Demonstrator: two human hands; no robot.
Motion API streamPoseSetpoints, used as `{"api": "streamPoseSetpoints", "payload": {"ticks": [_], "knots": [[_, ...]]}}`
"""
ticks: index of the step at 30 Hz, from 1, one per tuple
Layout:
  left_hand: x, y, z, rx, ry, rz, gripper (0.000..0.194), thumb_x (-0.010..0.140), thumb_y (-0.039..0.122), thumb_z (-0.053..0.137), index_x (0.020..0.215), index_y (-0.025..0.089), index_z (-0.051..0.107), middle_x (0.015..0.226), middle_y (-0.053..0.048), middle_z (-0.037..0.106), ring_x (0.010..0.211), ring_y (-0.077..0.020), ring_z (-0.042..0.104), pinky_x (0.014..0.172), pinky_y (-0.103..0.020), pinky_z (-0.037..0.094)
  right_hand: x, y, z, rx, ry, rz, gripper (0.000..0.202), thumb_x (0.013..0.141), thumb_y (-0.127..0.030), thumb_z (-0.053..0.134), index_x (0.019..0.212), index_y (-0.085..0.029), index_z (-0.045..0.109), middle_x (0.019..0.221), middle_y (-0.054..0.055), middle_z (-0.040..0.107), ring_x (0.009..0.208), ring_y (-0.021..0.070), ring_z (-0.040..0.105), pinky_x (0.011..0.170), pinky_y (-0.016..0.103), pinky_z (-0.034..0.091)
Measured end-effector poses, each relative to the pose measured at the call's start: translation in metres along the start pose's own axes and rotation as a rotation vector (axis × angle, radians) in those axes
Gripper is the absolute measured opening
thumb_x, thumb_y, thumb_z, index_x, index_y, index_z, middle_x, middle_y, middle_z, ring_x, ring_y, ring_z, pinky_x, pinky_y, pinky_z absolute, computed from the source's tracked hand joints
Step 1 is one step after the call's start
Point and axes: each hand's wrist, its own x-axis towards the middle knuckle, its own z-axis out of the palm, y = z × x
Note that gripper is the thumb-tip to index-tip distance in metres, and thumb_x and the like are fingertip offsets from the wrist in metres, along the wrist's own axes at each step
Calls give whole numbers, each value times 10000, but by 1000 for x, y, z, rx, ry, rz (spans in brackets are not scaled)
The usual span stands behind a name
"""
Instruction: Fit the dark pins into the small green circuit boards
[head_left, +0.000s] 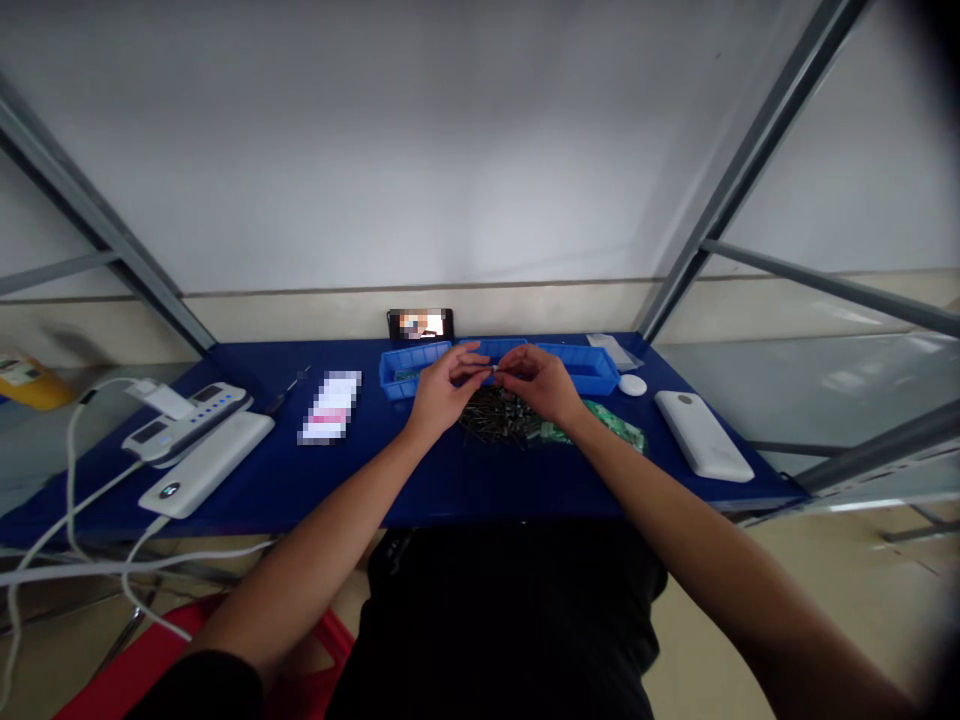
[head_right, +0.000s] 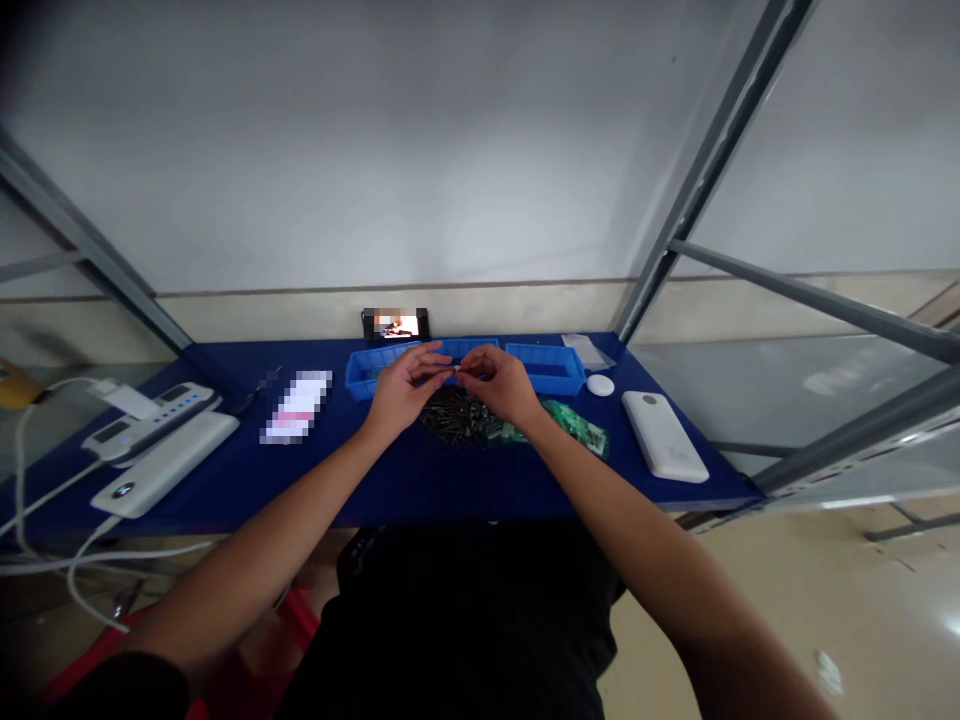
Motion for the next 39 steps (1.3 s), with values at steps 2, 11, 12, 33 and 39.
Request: {"api": "streamPoseSetpoints", "payload": {"ticks": [2,11,12,33,39], "knots": [[0,-2,0,-10,5,-16,480,954,285,745,1397,257,563,1234,-109,752,1010,-216,787,936,-405,651,0,-2,0,-27,15,-25,318,786,-412,839,945,-242,623,866,21,737,732,174,697,621,327,598],[2,0,-5,201,24,10,366,999,308,684,1350,250,597,1185,-91,761,974,-197,748,822,-350,629,6,-16,-43,-603,369,-199,58,850,-253,667,905,-241,653,874,42,737,785,210,663,794,378,547],[2,0,-5,214,29,15,357,1003,315,678,1345,250,600,1181,-90,762,979,-197,744,815,-346,626,6,-16,-51,-674,409,-202,55,843,-235,650,897,-239,658,871,46,732,809,223,667,828,390,545],[-4,10,-4,494,-205,221,159,1038,245,600,1115,239,739,1078,-70,762,1042,-229,711,957,-434,590,-18,-42,-112,-764,-217,-5,251,895,-460,685,1008,-250,764,845,28,772,739,215,704,683,341,557],[-3,11,-5,501,-197,228,173,1049,246,577,1120,241,734,1082,-68,763,1050,-231,706,968,-443,583,-95,-40,-138,-1023,-174,-50,506,876,-507,731,1349,-330,696,1275,115,742,1197,379,698,1028,498,565]]}}
